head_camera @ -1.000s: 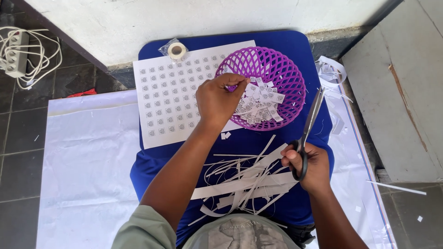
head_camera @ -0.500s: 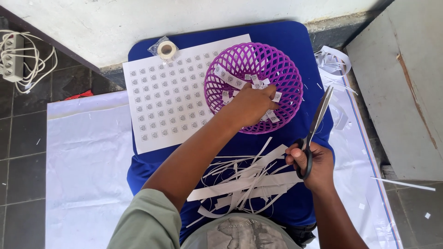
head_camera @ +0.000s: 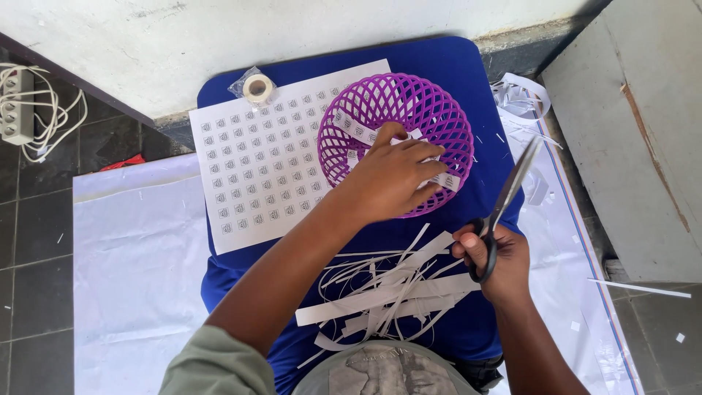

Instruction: Cutting long strips of printed paper into individual small labels using scissors and collecting them in a basket

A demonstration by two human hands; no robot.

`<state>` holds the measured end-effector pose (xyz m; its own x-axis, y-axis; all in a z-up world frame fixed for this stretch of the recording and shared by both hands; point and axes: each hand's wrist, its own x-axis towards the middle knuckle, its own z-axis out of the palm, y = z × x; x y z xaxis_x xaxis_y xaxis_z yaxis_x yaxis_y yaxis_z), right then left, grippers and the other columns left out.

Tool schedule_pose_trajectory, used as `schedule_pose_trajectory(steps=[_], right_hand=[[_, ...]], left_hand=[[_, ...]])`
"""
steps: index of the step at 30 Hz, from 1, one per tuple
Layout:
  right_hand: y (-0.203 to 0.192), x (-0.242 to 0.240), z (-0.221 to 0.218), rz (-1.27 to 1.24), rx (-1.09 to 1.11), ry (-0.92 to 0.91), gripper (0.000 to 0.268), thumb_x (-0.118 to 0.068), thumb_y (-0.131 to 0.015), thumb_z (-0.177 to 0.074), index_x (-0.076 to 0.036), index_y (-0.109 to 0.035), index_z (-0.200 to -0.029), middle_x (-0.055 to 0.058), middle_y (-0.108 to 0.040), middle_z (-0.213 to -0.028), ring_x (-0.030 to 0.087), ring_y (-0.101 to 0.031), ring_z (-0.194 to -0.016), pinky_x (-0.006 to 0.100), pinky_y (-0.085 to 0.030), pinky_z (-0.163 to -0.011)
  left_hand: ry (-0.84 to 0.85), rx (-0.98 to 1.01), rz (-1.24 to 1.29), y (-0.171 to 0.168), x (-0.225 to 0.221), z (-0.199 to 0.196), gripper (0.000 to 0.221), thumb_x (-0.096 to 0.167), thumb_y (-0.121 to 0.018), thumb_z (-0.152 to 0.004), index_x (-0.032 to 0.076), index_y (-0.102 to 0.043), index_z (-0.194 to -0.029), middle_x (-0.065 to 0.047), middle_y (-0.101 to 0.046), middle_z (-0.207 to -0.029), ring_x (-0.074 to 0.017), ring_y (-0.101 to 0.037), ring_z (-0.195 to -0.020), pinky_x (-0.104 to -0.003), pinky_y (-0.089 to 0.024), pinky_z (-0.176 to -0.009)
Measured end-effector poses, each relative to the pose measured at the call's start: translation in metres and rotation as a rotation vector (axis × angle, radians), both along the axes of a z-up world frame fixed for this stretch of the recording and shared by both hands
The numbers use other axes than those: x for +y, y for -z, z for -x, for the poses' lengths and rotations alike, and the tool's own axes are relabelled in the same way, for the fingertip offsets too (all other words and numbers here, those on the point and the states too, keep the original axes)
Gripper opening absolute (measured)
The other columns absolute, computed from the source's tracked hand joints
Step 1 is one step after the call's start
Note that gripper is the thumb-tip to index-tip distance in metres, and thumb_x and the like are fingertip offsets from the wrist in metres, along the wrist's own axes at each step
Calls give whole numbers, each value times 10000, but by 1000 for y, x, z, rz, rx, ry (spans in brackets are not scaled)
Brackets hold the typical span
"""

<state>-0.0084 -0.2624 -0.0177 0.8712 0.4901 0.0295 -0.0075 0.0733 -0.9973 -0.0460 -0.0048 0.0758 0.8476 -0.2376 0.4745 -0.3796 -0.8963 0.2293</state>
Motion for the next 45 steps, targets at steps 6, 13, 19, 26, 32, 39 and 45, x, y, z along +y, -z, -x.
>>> schedule_pose_trajectory(steps=[6,13,19,26,32,39,45], right_hand=[[-60,13,15,-198,-26,-6,461,-369,-815,-833,14,-666,-1043,112,-708,-780,130,-670,-639,197,-524,-581],[-89,20,33,-287,-120,-60,287,-244,-826,-831,-46,-639,-921,123,-709,-981,152,-718,-695,202,-578,-584],[-126,34,51,-59,-257,-13,107,-53,-763,-803,-46,-657,-792,69,-708,-812,94,-585,-622,207,-469,-600],[-123,50,46,-80,-177,-27,107,-61,-732,-896,-14,-652,-950,103,-693,-708,116,-602,-537,193,-491,-510],[-124,66,47,-145,-98,-197,100,-63,-720,-896,3,-669,-951,94,-694,-714,112,-604,-559,198,-505,-535],[-134,79,48,-84,-233,-345,109,-75,-755,-814,-27,-696,-892,27,-660,-668,57,-491,-512,188,-371,-483],[-119,78,46,-143,-173,-307,160,-45,-759,-826,-25,-693,-970,69,-712,-773,115,-669,-660,216,-541,-624]], left_hand=[[-89,-114,151,-83,-35,69,147,195,-751,-961,114,-739,-1083,-23,-718,-1010,-186,-672,-1121,-479,-228,-1052],[-191,-216,-91,-110,-44,111,207,109,-807,-948,100,-713,-1132,-3,-544,-961,-135,-584,-929,-434,-230,-1043],[-253,-234,-206,-113,-42,128,162,144,-781,-995,114,-737,-1148,9,-535,-955,-127,-543,-934,-431,-221,-1087],[-268,-509,164,-84,-53,143,167,308,-838,-884,169,-772,-949,44,-620,-927,-137,-582,-942,-390,-300,-876],[-215,-105,1268,-29,-73,145,129,135,-781,-896,58,-721,-980,18,-635,-847,-98,-548,-789,-280,-424,-832],[-43,-212,1782,-21,-75,132,79,39,-759,-954,28,-732,-1027,-56,-680,-1014,-136,-655,-895,-268,-525,-848],[-19,-217,1757,-30,-67,138,86,6,-715,-984,-34,-701,-1058,-87,-688,-1043,-181,-712,-909,-283,-589,-864]])
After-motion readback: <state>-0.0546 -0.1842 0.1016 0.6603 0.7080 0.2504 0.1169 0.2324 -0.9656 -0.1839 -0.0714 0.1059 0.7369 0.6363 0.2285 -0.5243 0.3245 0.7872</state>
